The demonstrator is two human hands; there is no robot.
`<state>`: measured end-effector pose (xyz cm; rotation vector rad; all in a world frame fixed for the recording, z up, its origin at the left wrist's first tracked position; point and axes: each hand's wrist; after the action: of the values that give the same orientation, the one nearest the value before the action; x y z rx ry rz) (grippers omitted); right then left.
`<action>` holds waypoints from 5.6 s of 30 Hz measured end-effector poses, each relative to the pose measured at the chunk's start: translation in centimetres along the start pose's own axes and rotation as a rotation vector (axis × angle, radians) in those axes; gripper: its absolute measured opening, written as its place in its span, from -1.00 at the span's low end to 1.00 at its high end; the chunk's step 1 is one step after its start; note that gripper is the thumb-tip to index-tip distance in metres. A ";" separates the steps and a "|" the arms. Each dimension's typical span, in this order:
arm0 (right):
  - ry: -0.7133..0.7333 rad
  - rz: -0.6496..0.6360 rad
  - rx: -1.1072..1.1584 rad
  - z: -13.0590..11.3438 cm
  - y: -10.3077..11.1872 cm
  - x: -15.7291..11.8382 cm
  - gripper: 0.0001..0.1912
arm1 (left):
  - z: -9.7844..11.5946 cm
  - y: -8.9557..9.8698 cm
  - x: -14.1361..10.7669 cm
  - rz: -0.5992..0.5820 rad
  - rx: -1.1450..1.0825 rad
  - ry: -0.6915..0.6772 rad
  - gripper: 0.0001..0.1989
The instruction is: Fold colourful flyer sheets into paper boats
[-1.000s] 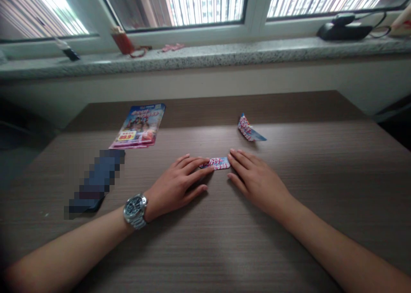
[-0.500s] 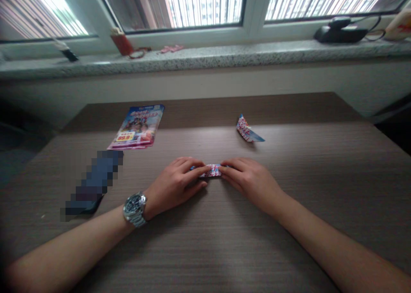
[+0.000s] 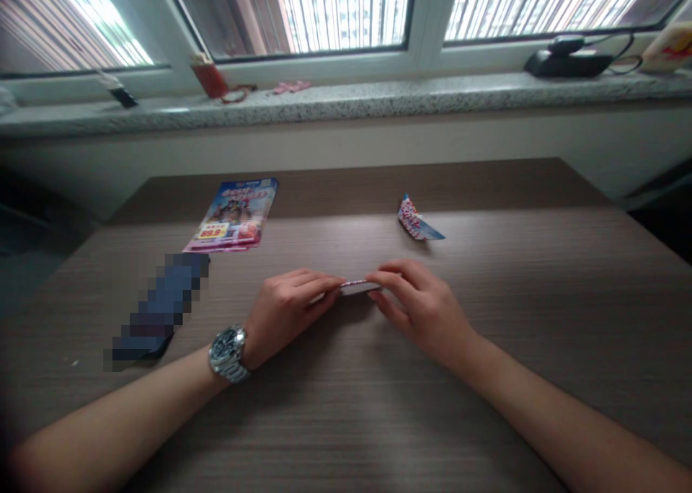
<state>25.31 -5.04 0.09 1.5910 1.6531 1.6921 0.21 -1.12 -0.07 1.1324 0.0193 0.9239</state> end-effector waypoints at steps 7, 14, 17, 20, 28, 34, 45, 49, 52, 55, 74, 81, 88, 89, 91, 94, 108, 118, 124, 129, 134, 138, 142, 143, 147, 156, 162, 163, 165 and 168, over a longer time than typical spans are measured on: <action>-0.370 -0.238 0.490 -2.0 -0.4 -0.1 -0.78 | 0.5 0.2 0.1 0.089 -0.039 -0.030 -0.82; -0.500 -0.214 0.786 -1.9 -1.8 -0.2 -0.72 | 1.2 -0.4 0.0 0.019 -0.245 -0.042 -0.66; -0.522 -0.193 0.816 -1.8 -2.0 -0.3 -0.74 | 1.3 -0.7 0.0 0.039 -0.411 0.006 -0.67; -0.521 -0.182 0.817 -1.9 -2.1 -0.3 -0.78 | 1.5 -0.8 0.1 0.047 -0.504 0.045 -0.69; -0.505 -0.186 0.827 -2.1 -2.0 -0.3 -0.81 | 2.4 -0.4 0.4 0.045 -0.589 0.134 -0.71; -0.482 -0.189 0.845 -2.2 -1.9 -0.4 -0.82 | 2.4 -0.1 0.5 0.056 -0.651 0.150 -0.74; -0.577 -0.195 0.975 -2.9 -2.2 -0.2 -0.83 | 2.6 -0.4 0.4 0.105 -0.576 0.088 -0.70; -0.633 -0.143 1.013 -3.2 -2.4 -0.1 -0.76 | 2.4 -0.8 0.3 0.121 -0.505 0.063 -0.67; -0.676 -0.133 1.002 -3.5 -2.3 0.1 -0.64 | 2.2 -0.9 0.3 0.135 -0.479 0.058 -0.66; -0.689 -0.157 0.978 -3.6 -2.1 0.3 -0.60 | 2.1 -0.9 0.3 0.149 -0.464 0.059 -0.65; -0.582 -0.154 0.885 -3.4 -2.7 -0.3 -0.72 | 1.8 -1.0 0.2 0.132 -0.406 0.032 -0.53; -0.566 -0.135 0.859 -3.5 -2.7 -0.1 -0.74 | 2.0 -1.0 0.3 0.158 -0.392 0.016 -0.54; -0.563 -0.137 0.771 -3.5 -2.7 0.0 -0.71 | 1.9 -0.9 0.3 0.157 -0.362 0.029 -0.52; -0.558 -0.134 0.757 -3.5 -2.7 0.0 -0.72 | 1.9 -0.9 0.3 0.158 -0.359 0.027 -0.52; -0.554 -0.138 0.729 -3.5 -2.6 -0.1 -0.71 | 1.9 -0.9 0.3 0.158 -0.357 0.032 -0.52; -0.554 -0.138 0.702 -3.5 -2.5 0.0 -0.70 | 1.9 -0.8 0.3 0.149 -0.367 0.052 -0.51; -0.502 -0.177 0.827 -2.8 -2.7 -0.2 -0.68 | 1.6 -0.6 0.1 0.105 -0.367 0.049 -0.51; -0.425 -0.286 0.873 -1.9 -2.8 -0.5 -0.75 | 1.2 -0.6 0.2 0.042 -0.385 -0.032 -0.56; -0.428 -0.296 0.822 -2.0 -2.7 -0.4 -0.77 | 1.3 -0.7 0.2 0.026 -0.376 -0.044 -0.45; -0.394 -0.284 0.835 -2.2 -2.8 -0.4 -0.78 | 1.3 -0.7 0.1 0.021 -0.377 -0.049 -0.44; -0.373 -0.245 0.800 -2.4 -2.7 -0.2 -0.72 | 1.2 -0.7 0.2 0.035 -0.359 -0.033 -0.45; -0.367 -0.240 0.778 -2.4 -2.7 -0.2 -0.72 | 1.2 -0.8 0.1 0.027 -0.345 -0.029 -0.44; -0.371 -0.239 0.777 -2.1 -2.9 -0.4 -0.74 | 1.0 -0.8 0.1 0.011 -0.333 -0.043 -0.43; -0.377 -0.239 0.782 -2.1 -3.0 -0.5 -0.74 | 1.0 -0.7 0.1 0.006 -0.330 -0.045 -0.44; -0.406 -0.224 0.852 -2.0 -3.2 -0.5 -0.65 | 0.9 -0.7 0.1 -0.002 -0.301 -0.053 -0.47; -0.396 -0.129 0.770 -1.6 -2.1 -0.4 -0.68 | 0.3 -0.3 0.1 -0.018 -0.103 -0.113 -0.47; -0.355 -0.145 0.599 -1.5 -1.5 -0.3 -0.79 | 0.2 -0.3 -0.1 -0.028 -0.080 -0.145 -0.55; -0.348 -0.143 0.589 -1.4 -1.4 -0.3 -0.80 | 0.2 -0.3 -0.1 -0.026 -0.093 -0.142 -0.55; -0.329 -0.133 0.564 -1.2 -1.4 -0.3 -0.81 | 0.1 -0.3 -0.2 -0.023 -0.129 -0.119 -0.54; -0.292 -0.122 0.513 -0.5 -1.5 -0.5 -0.81 | -0.1 -0.1 -0.2 0.050 -0.173 -0.058 -0.56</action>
<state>24.38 -5.24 -1.22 1.7970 2.0748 0.9588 0.10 -1.18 -0.22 1.0022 -0.1348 0.9183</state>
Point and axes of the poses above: each hand's wrist, its own x-axis towards the middle knuckle, its own y-axis out of the back of the hand, z = x × y, and after that the axes turned 14 degrees about -x, right-handed
